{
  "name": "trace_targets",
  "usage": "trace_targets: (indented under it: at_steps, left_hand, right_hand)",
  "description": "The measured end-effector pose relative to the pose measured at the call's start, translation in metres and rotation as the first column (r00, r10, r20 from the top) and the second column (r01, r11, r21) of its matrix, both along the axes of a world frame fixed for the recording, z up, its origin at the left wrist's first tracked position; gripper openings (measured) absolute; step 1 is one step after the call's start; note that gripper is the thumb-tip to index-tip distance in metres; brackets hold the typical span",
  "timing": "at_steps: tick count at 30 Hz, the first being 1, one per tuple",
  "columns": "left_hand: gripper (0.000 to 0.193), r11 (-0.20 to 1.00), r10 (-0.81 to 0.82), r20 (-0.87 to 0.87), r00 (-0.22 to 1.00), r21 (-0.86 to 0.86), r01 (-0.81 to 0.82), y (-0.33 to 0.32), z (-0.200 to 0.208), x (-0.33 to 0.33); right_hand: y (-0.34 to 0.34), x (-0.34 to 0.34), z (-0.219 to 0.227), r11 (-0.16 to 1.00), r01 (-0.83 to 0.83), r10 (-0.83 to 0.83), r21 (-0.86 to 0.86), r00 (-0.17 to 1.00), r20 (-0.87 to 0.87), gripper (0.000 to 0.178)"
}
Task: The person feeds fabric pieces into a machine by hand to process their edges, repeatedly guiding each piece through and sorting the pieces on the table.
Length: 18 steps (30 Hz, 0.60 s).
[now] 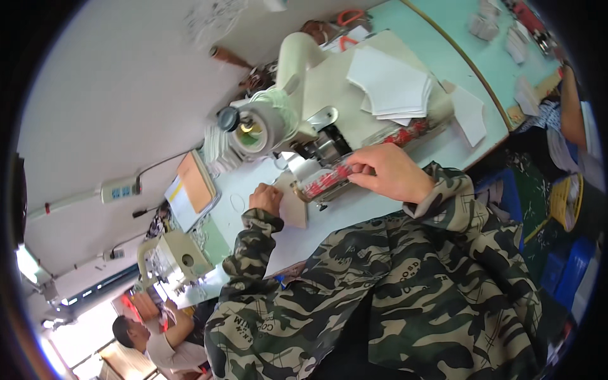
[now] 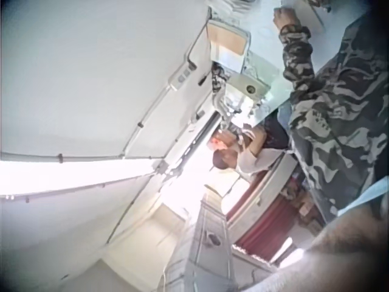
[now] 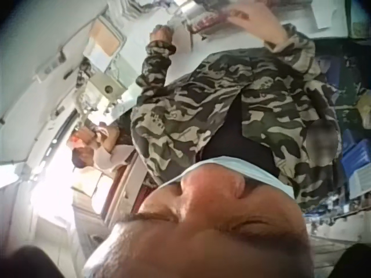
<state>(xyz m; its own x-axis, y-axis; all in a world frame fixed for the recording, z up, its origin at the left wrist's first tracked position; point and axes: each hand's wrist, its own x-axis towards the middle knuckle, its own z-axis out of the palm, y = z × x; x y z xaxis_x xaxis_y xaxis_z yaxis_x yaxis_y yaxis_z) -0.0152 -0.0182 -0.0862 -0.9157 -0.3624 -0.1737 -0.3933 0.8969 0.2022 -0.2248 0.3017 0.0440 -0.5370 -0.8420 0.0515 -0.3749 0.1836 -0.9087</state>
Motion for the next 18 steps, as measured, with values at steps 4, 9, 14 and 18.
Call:
trace_targets:
  at_steps: [4,9,14,18]
  left_hand:
    - [0.034,0.999,0.042,-0.048,0.998,-0.030,-0.044,0.014,0.017,0.008]
    - [0.036,0.998,-0.061,-0.046,0.997,-0.014,0.060,0.012,0.017,0.015]
    - [0.035,0.979,-0.190,-0.071,0.979,-0.089,0.183,0.011,0.010,0.011]
    - [0.037,0.989,-0.146,-0.146,0.978,-0.005,0.147,0.005,0.001,0.015]
  right_hand:
    - [-0.004,0.001,0.002,1.000,-0.015,0.013,0.013,0.993,0.115,0.024]
    - [-0.005,0.004,-0.007,1.000,-0.010,0.009,0.006,0.990,0.142,0.023]
    - [-0.006,0.006,-0.007,1.000,-0.007,0.006,0.008,0.990,0.138,0.023]
    - [-0.001,0.006,-0.015,1.000,-0.002,0.002,0.001,0.989,0.146,0.023]
